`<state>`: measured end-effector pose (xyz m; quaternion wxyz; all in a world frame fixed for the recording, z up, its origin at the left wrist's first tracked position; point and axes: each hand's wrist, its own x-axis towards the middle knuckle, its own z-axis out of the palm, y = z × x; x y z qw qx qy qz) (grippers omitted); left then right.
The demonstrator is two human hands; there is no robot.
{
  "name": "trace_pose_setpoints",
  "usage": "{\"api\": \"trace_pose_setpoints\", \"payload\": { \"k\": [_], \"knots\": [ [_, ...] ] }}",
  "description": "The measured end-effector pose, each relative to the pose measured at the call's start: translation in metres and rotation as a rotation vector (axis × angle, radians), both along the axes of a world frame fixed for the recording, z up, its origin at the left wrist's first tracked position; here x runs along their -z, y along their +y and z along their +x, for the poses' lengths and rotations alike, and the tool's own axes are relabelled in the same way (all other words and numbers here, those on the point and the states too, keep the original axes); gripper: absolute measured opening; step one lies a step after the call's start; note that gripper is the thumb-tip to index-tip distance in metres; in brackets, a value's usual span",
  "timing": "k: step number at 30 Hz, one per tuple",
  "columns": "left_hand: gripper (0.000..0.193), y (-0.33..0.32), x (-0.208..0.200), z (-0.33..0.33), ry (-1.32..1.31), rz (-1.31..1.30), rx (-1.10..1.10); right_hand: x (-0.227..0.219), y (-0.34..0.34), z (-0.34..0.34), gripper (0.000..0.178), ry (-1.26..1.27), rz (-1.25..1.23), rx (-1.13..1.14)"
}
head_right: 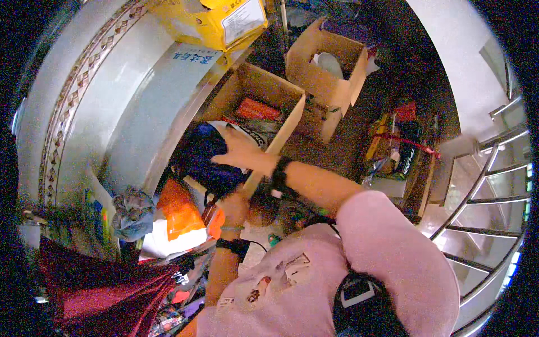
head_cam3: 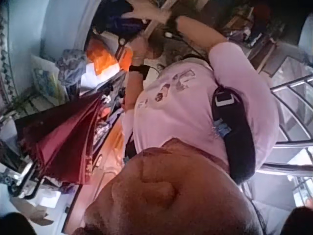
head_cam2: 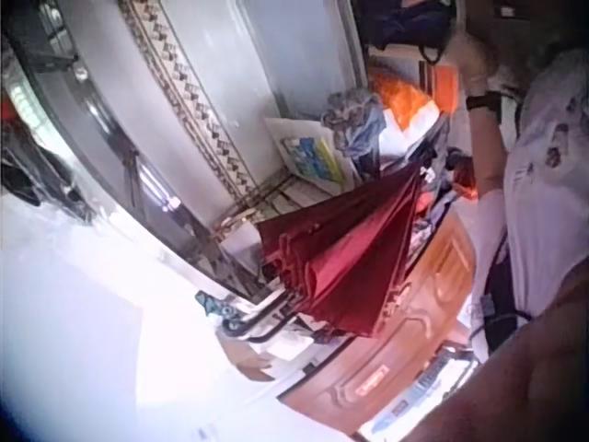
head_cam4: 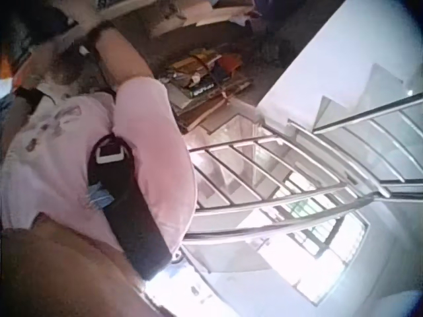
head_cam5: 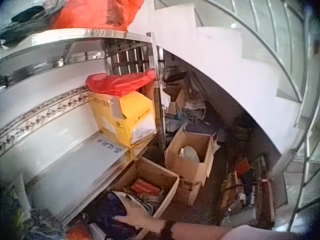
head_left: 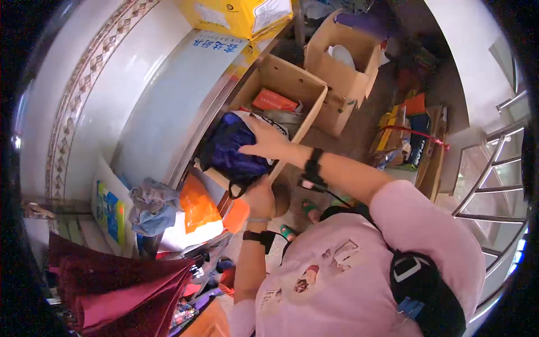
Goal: The person organizes various household items including clothing, a mask, and a helmet by placing them into boxes and bags located on a storage shelf near a staircase.
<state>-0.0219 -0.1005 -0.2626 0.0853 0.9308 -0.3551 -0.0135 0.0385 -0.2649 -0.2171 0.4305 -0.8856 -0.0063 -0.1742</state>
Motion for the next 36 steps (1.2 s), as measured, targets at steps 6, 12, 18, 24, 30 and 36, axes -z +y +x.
{"api": "trace_pose_setpoints", "payload": {
  "k": [6,12,18,24,30,36],
  "knots": [
    [0.011,0.000,0.001,0.001,0.054,-0.079,0.088,0.022,-0.010,-0.032,0.085,0.537,-0.278,-0.087],
    [0.018,0.012,0.001,0.033,0.043,-0.161,0.054,0.039,0.026,0.008,0.071,0.527,-0.311,-0.182],
    [0.030,0.013,-0.034,0.032,-0.073,-0.123,0.076,0.014,-0.025,-0.014,0.056,0.008,-0.077,0.036],
    [0.048,0.054,-0.017,0.004,0.409,-0.826,-0.654,0.038,-0.062,-0.073,0.082,0.346,0.635,0.545],
    [0.048,0.050,0.022,0.054,1.097,-1.114,-0.762,0.133,-0.034,0.004,0.071,0.465,0.700,0.623],
    [0.048,0.037,0.030,0.097,1.200,-1.143,-0.880,0.084,-0.064,0.035,0.065,0.623,1.023,0.404]
  ]
}}
